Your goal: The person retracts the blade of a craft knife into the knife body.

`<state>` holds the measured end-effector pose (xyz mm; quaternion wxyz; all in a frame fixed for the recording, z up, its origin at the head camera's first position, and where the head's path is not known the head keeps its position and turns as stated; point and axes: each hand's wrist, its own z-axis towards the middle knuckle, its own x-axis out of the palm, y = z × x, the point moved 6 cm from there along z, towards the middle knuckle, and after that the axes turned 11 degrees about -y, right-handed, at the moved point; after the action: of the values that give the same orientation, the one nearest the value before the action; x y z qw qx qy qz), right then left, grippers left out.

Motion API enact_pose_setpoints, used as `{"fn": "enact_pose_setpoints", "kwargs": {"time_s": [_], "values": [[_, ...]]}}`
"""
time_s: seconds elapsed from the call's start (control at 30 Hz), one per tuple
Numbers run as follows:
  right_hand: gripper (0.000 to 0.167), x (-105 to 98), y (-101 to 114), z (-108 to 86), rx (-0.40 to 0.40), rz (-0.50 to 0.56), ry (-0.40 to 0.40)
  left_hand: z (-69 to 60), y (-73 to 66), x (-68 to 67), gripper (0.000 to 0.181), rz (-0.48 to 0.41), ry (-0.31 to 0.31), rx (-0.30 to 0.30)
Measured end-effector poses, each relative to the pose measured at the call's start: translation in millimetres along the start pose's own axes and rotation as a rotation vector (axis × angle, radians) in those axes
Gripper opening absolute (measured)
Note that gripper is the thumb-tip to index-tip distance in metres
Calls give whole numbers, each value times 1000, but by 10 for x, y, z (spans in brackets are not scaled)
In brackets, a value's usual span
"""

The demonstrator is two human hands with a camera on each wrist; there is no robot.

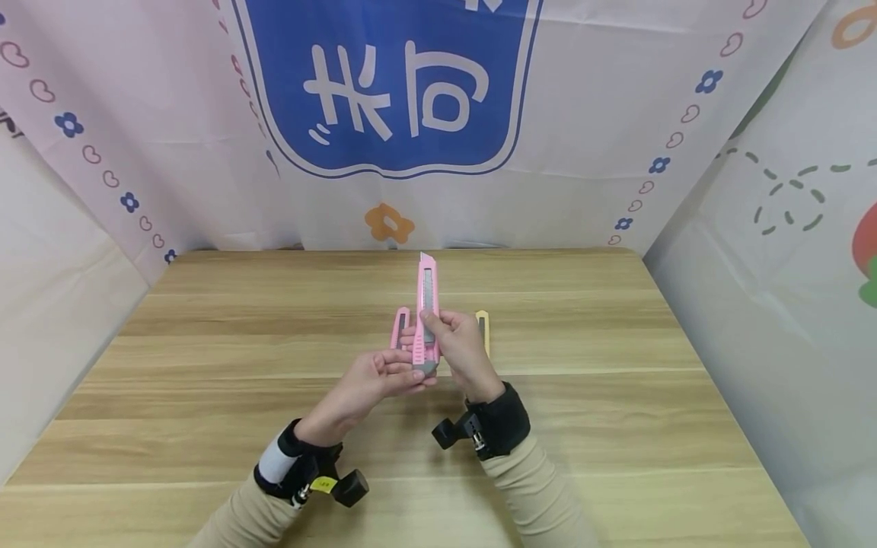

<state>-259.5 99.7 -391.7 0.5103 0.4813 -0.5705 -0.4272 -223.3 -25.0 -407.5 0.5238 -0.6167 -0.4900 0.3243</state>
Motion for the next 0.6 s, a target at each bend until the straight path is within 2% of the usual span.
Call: {"fn": "enact_pose_setpoints", "kwargs": {"time_s": [0.6], "values": [[43, -28, 10, -15, 25, -6, 31, -9, 2, 26, 33, 10, -11, -41]]}}
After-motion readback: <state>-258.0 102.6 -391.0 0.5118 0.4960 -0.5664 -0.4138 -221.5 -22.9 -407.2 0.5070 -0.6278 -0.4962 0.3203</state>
